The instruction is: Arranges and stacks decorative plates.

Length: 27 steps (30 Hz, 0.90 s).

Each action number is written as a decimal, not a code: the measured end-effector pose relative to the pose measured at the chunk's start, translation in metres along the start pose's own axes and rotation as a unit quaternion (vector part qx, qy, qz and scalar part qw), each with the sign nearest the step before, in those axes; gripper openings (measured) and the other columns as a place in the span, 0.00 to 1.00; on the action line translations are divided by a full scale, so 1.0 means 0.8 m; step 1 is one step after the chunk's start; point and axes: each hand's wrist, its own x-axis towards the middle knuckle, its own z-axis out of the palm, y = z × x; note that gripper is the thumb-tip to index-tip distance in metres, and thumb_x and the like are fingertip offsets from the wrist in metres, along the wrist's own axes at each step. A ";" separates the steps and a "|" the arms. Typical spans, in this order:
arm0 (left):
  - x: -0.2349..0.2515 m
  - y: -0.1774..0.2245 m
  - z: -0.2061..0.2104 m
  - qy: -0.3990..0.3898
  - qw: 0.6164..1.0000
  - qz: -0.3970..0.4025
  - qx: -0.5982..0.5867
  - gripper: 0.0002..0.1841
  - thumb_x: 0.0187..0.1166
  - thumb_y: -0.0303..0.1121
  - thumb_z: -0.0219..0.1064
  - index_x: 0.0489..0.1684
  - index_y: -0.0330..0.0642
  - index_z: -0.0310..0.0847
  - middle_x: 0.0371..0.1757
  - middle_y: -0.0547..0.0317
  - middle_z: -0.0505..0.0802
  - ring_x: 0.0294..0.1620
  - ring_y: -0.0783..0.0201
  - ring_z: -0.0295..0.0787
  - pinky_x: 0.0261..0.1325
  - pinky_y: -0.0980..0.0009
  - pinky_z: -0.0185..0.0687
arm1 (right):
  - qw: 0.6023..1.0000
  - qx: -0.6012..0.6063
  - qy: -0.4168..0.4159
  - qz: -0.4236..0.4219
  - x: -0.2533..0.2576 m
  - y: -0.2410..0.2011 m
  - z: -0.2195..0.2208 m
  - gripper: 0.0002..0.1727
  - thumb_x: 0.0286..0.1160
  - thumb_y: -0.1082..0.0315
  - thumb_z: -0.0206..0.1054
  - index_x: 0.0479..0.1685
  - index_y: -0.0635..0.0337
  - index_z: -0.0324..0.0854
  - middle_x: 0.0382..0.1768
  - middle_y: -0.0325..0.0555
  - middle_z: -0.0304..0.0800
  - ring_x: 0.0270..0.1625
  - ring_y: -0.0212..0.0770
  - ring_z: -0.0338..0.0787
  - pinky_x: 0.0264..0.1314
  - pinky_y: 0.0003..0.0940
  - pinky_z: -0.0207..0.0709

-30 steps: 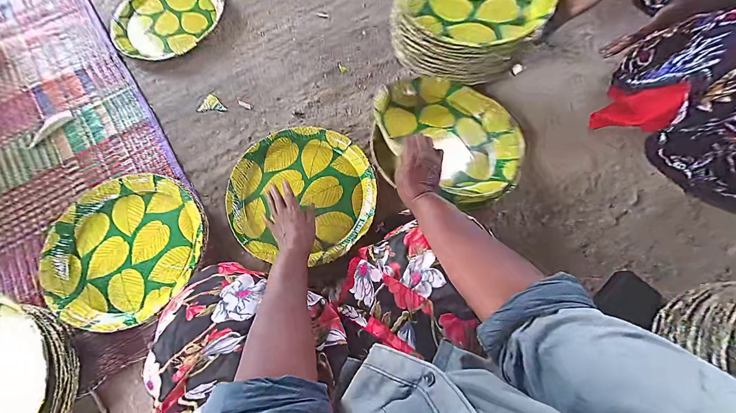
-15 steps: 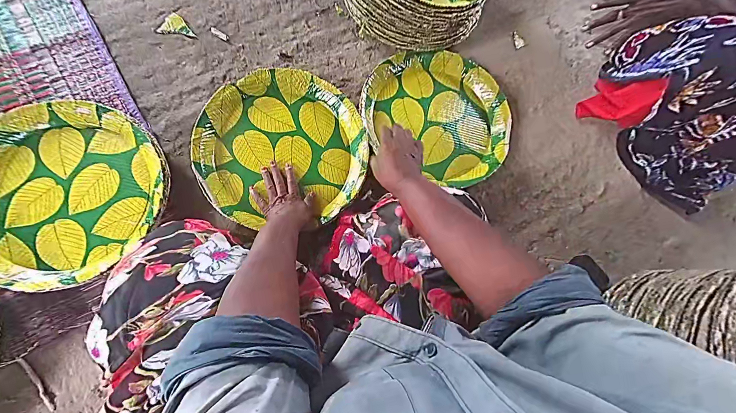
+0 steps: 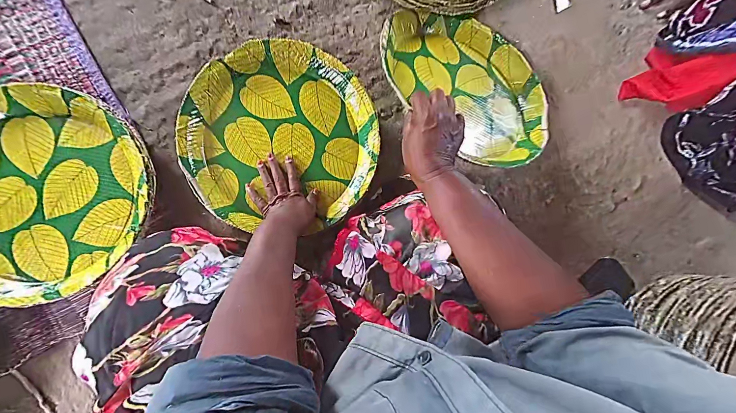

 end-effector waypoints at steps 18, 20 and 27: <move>-0.028 -0.034 -0.010 0.261 0.615 -0.260 -0.697 0.41 0.82 0.39 0.69 0.90 0.29 0.50 0.84 0.27 0.68 0.84 0.38 0.67 0.81 0.43 0.69 | 0.899 -0.037 -0.337 -0.278 -0.072 -0.043 0.005 0.22 0.82 0.70 0.61 0.73 0.54 0.84 0.77 0.57 0.81 0.84 0.58 0.75 0.90 0.67 0.51; -0.042 -0.021 -0.028 0.243 0.591 -0.224 -0.736 0.34 0.86 0.45 0.66 0.83 0.29 0.64 0.79 0.28 0.75 0.79 0.38 0.73 0.77 0.40 0.72 | 0.951 0.057 -0.211 -0.219 -0.074 -0.030 -0.009 0.22 0.81 0.75 0.59 0.73 0.58 0.83 0.74 0.62 0.83 0.77 0.64 0.81 0.81 0.67 0.66; -0.104 -0.013 -0.098 0.339 0.402 -0.181 -0.831 0.33 0.93 0.53 0.50 0.82 0.30 0.65 0.78 0.33 0.77 0.78 0.43 0.75 0.77 0.45 0.73 | 0.974 0.226 -0.005 -0.032 -0.072 -0.011 -0.037 0.21 0.87 0.74 0.56 0.76 0.69 0.76 0.73 0.70 0.80 0.79 0.65 0.78 0.84 0.57 0.67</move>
